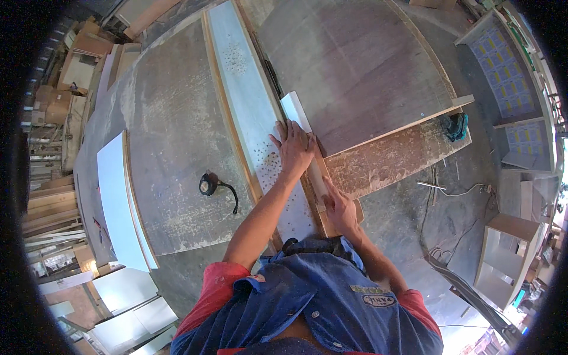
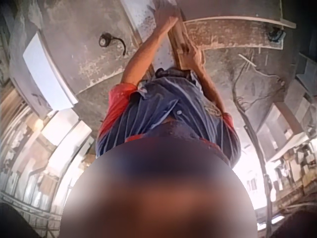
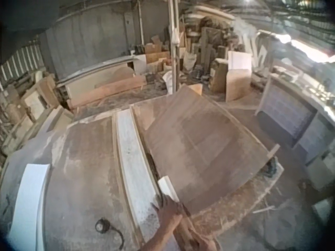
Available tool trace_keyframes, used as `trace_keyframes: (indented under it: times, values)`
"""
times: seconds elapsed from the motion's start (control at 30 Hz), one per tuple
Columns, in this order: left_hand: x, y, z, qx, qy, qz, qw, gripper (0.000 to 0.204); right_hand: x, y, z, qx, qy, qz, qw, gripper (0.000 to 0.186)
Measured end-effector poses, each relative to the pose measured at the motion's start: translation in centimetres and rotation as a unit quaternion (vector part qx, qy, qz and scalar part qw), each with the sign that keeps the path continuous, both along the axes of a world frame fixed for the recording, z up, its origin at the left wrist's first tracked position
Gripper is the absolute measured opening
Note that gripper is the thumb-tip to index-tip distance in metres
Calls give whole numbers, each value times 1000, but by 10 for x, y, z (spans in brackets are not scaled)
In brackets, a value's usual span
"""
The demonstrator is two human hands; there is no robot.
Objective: The person positions wooden pieces on a workbench and uses a drill to make holes in a small wooden assembly.
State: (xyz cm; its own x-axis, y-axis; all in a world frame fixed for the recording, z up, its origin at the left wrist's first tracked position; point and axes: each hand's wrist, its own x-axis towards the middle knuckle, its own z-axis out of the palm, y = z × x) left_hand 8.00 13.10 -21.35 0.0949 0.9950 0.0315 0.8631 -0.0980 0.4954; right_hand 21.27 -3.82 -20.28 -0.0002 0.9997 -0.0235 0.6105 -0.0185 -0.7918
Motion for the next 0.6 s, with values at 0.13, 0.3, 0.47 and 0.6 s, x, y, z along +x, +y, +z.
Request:
trace_keyframes:
  times: [0.13,0.3,0.47,0.6]
  values:
    - [-1,10,0,15,0,4,1000,71,-5,12,2,-14,47,-2,999,56]
    - [-6,25,-4,10,-10,17,1000,74,-10,25,2,-34,27,2,999,56]
    - [-5,34,-3,1,-8,23,1000,75,-12,33,0,-40,14,0,999,58]
    - [-4,43,0,-20,-5,28,999,75,-13,40,-4,-62,2,-5,998,58]
